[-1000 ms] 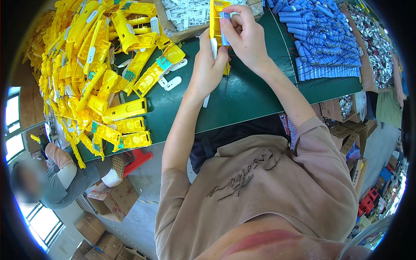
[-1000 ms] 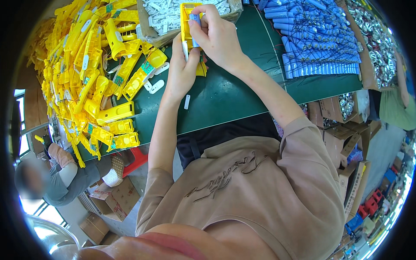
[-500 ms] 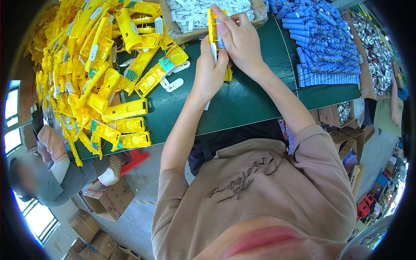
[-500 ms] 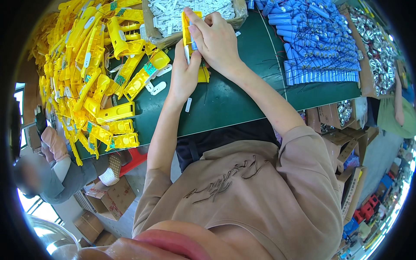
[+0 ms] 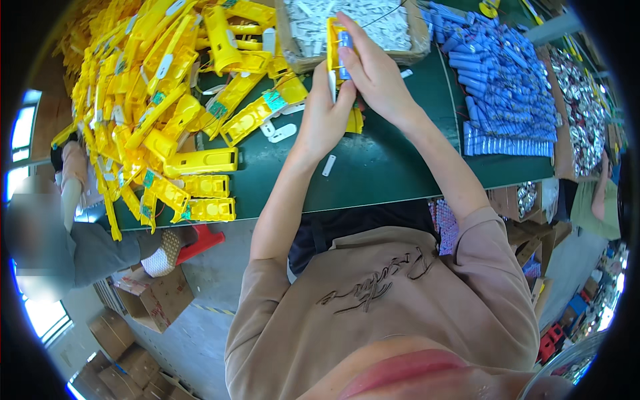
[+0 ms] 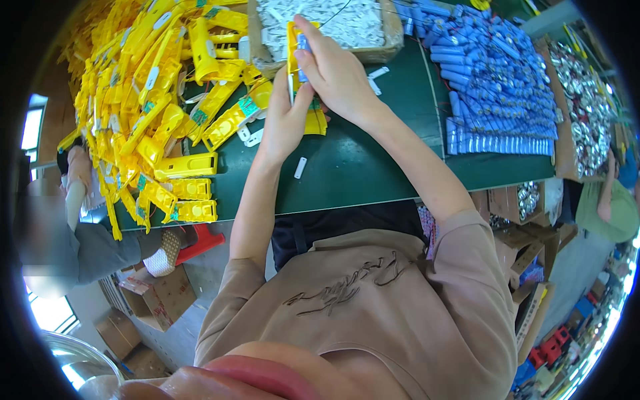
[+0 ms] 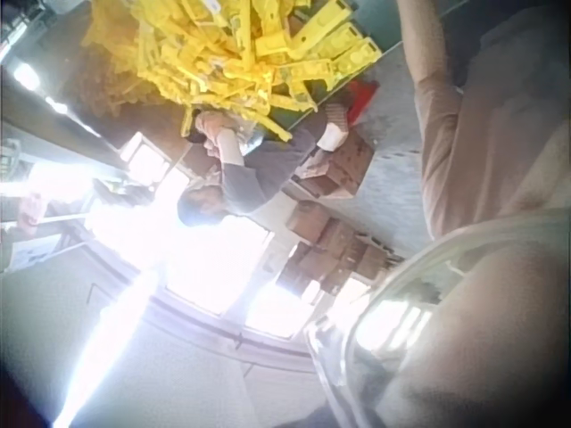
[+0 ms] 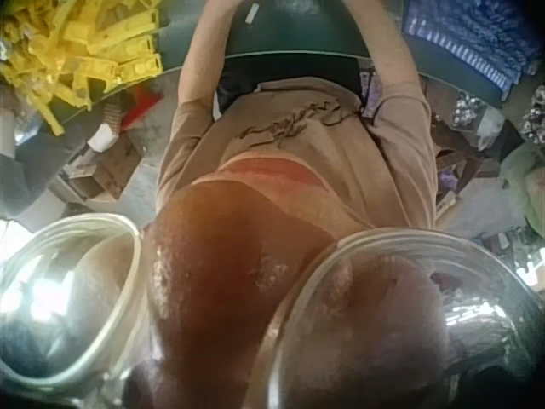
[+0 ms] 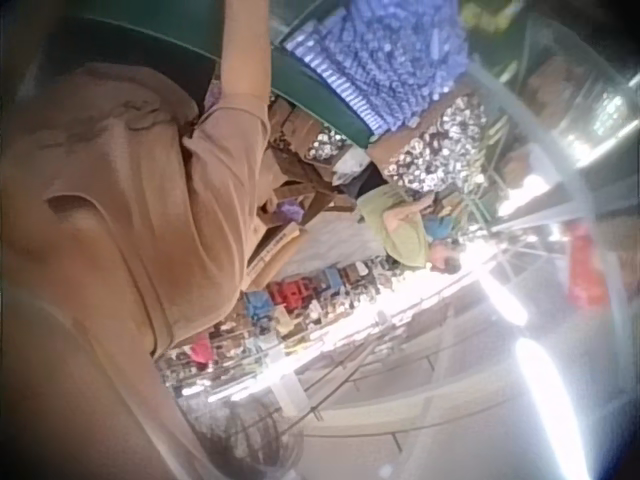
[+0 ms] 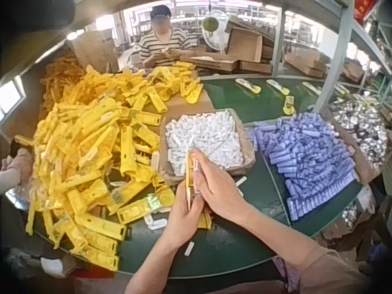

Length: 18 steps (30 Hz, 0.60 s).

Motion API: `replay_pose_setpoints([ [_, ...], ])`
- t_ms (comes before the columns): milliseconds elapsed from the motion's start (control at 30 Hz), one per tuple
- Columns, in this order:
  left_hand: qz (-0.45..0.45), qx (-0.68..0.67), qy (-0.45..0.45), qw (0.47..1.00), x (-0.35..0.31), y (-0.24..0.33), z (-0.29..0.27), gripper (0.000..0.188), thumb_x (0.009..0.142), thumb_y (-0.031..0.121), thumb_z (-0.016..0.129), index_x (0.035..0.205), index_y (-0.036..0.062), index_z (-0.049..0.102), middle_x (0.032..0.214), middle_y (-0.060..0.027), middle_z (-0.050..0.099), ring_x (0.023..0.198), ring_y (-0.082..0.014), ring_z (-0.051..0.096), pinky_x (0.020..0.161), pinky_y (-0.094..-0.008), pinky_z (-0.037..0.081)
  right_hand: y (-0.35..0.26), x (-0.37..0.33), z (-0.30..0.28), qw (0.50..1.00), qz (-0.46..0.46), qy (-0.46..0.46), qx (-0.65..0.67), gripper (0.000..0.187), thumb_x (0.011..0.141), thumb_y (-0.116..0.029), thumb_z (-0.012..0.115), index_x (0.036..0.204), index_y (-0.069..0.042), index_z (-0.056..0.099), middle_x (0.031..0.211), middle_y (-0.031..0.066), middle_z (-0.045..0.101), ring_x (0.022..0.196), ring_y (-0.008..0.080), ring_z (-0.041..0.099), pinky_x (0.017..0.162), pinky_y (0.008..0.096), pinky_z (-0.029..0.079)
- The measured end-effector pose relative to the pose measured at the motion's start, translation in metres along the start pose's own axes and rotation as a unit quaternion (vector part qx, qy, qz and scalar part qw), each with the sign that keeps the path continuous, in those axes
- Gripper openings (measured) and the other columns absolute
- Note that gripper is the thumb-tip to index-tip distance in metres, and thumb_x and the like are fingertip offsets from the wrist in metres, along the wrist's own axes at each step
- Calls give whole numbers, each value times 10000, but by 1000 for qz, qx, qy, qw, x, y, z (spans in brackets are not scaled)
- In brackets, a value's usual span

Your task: The recorder is assembling yellow plastic light housings by inserting electronic components including circuit boards, batteries, and reflectors.

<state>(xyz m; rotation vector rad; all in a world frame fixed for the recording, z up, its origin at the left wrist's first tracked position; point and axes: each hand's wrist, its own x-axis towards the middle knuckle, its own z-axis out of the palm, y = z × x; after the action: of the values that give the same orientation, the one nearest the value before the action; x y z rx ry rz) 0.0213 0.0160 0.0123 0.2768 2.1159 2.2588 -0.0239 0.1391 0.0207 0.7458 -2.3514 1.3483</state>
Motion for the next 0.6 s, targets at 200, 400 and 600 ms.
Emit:
replay_pose_setpoints([
  [200, -42, -113, -8, 993, -2, 10, 1, 466, 943, 70, 422, 1376, 27, 256, 955, -87, 538, 726, -123, 575, 615, -283, 540, -11, 4, -20, 954, 181, -86, 223, 573, 967, -251, 478, 1474, -210, 213, 991, 65, 586, 827, 64, 514, 736, 218, 424],
  [400, -26, -83, -25, 996, 1, 7, 9, 506, 949, 74, 390, 1417, 58, 197, 987, -96, 534, 729, -146, 585, 639, -310, 551, -24, 12, -34, 904, 196, -82, 370, 704, 927, -83, 527, 1486, -144, 103, 1136, 122, 522, 984, 141, 522, 806, 276, 443],
  [600, -26, 51, -93, 994, -15, 37, -13, 694, 946, 186, 507, 1459, 5, 75, 1191, -158, 505, 947, -194, 551, 790, -295, 474, -29, 36, -70, 925, 166, -63, 337, 762, 913, -79, 551, 1489, -154, 57, 1111, 109, 535, 813, 111, 520, 700, 231, 446],
])
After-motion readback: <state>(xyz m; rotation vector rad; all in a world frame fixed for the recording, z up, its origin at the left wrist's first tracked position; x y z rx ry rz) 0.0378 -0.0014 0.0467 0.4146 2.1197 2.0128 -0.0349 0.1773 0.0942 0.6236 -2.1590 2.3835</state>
